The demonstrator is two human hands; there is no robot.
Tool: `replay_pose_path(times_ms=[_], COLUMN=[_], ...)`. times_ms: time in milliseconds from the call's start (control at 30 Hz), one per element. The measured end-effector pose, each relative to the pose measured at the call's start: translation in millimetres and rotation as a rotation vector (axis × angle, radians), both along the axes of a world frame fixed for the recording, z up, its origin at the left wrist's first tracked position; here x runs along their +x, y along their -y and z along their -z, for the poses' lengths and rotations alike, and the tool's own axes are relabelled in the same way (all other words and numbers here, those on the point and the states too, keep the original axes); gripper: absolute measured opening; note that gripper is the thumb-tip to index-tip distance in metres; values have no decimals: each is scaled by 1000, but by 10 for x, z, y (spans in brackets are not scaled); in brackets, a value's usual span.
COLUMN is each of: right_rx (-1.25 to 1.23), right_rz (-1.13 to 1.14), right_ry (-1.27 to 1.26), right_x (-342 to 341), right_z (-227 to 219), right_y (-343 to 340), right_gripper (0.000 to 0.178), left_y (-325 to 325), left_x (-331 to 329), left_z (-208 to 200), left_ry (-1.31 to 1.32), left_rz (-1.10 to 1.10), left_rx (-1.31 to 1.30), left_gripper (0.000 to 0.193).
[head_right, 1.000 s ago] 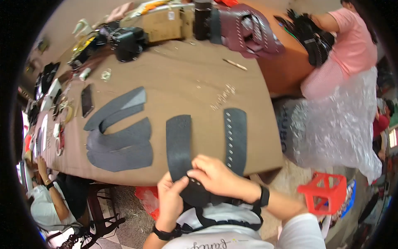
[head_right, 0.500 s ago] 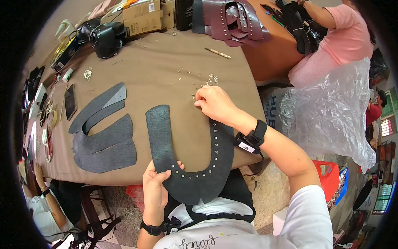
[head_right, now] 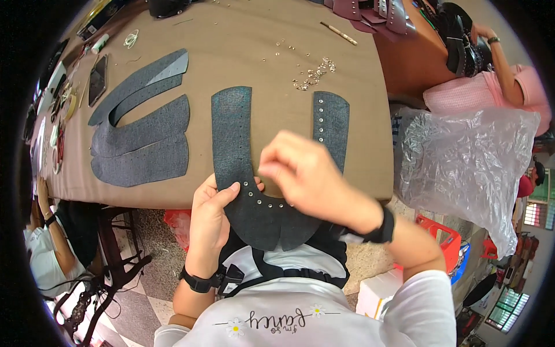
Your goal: Manually inserting metal eyelets into the pre-punched holes of a leather shoe upper component.
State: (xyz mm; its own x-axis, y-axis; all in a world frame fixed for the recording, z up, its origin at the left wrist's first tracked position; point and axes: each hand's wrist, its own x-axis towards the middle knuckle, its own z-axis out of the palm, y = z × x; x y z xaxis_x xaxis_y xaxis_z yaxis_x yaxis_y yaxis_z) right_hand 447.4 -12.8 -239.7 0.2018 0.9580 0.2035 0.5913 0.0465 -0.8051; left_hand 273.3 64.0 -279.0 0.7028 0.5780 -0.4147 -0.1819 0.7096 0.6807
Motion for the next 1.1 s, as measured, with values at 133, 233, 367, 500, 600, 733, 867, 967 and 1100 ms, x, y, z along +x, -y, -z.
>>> replay_pose_path(times_ms=[133,233,367,500,600,733,867,967,1100], right_rx=[117,139,99,45,-143,-350,-217,-90,-355], right_rz=[111,144,164,200,307,283,196,186,-73], right_ry=[31,35,107,71,-134,-235,-88,72,-489], right_x=[-386,-436,-448,-508,-489,-365,-389,-468,-37], right_z=[230,336,361,310,221,127,189,237,127], right_y=[-1,-61,-106,-128,-136,-142,-166,-164,-157], right_gripper=[7,7,7,7,10,17,19,17,14], left_y=[2,-2,12,62,76,96,145,152,108], left_x=[-3,-13,-13,-8,-13,-27,-5,2,-32], left_z=[3,-1,4,22,46,64,62,50,5], left_ry=[76,68,65,56,36,73,-27,-27,64], left_rz=[-42,-31,-40,-73,-69,-64,-87,-96,-29], left_rx=[-6,-25,-25,22,73,154,232,254,59], left_gripper=[23,23,24,24,28,33,41,42,38])
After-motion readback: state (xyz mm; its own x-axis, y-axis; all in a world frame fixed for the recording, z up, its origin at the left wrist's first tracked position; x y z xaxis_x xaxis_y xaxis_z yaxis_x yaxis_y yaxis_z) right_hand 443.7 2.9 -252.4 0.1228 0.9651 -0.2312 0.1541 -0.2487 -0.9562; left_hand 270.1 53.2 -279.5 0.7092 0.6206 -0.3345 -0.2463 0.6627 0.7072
